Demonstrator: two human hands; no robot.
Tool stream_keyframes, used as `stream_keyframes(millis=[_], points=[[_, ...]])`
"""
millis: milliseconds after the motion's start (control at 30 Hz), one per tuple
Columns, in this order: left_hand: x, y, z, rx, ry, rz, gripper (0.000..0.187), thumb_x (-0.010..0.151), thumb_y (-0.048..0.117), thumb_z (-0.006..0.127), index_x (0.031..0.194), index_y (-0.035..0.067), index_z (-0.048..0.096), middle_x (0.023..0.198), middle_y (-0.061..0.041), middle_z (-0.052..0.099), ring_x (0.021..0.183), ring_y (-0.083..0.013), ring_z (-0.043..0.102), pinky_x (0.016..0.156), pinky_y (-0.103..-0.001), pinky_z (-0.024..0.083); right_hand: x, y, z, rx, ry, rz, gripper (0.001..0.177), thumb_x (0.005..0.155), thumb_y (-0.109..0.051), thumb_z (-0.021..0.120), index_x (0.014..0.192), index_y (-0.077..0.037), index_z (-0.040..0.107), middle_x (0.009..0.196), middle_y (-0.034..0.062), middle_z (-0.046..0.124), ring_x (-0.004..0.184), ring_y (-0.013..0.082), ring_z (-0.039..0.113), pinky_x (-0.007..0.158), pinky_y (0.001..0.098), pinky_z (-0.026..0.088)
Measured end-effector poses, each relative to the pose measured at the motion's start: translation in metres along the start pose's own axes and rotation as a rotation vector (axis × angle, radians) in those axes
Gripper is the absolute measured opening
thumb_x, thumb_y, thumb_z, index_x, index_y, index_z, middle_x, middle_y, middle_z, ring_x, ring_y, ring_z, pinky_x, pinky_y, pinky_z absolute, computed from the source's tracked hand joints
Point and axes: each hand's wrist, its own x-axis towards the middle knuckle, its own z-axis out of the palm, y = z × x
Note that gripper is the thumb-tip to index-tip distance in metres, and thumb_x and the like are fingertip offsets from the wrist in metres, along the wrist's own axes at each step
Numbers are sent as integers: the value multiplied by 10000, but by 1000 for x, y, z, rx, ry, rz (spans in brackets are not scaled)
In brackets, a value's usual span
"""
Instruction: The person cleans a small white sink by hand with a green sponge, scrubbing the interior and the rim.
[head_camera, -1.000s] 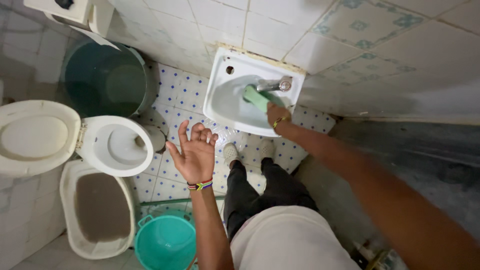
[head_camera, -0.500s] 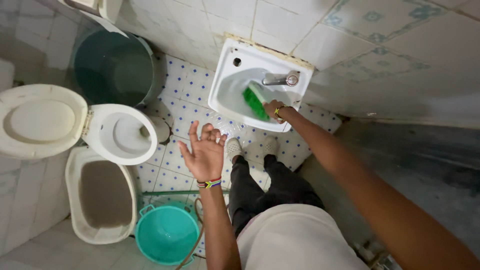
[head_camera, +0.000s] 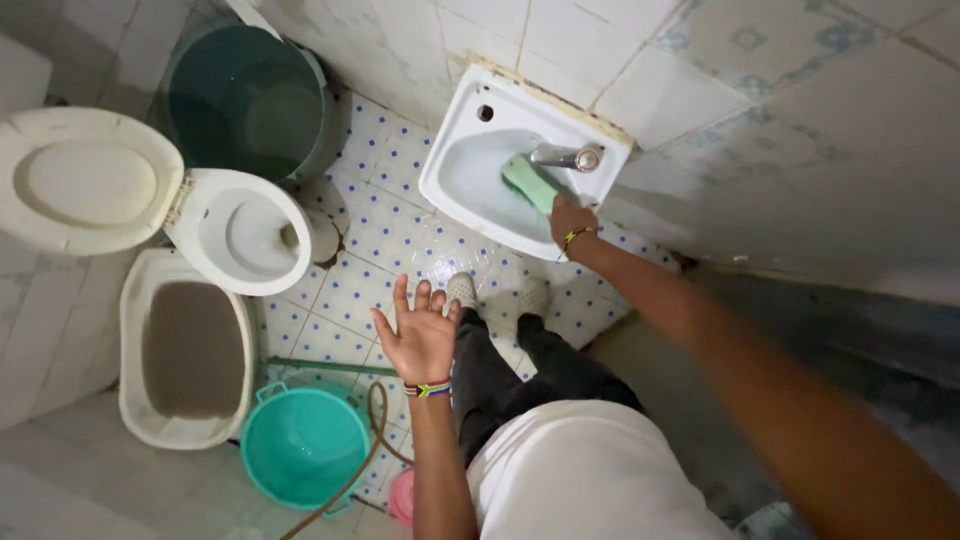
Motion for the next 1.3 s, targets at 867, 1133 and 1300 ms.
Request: stream_keyframes(millis=[867, 1133, 1300], points=[[56, -38, -87, -74, 11, -149, 767, 815, 757, 360, 1292, 173, 499, 1171, -128, 591, 1042, -294, 538, 931, -524, 388, 39, -18, 20, 655, -307, 259, 593, 863, -492, 488, 1201, -10, 423, 1101, 245, 585, 950, 402, 605, 773, 502, 498], [49, -27, -62, 13, -40, -182, 738, 852, 730, 355, 1319, 170, 468, 1203, -128, 569, 1072, -284, 536, 960, -514, 392, 13, 2, -15, 81, -111, 48, 432, 954, -410, 474, 1218, -69, 496, 1105, 192, 648, 1021, 358, 630, 862, 451, 498], [56, -14, -56, 20, -100, -159, 734, 850, 722, 354, 1335, 182, 462, 1217, -120, 569, 1070, -283, 536, 955, -511, 406, -4, 16, -30, 23, -143, -52, 449, 923, -433, 468, 1135, -38, 491, 1122, 197, 580, 984, 377, 593, 818, 474, 467]])
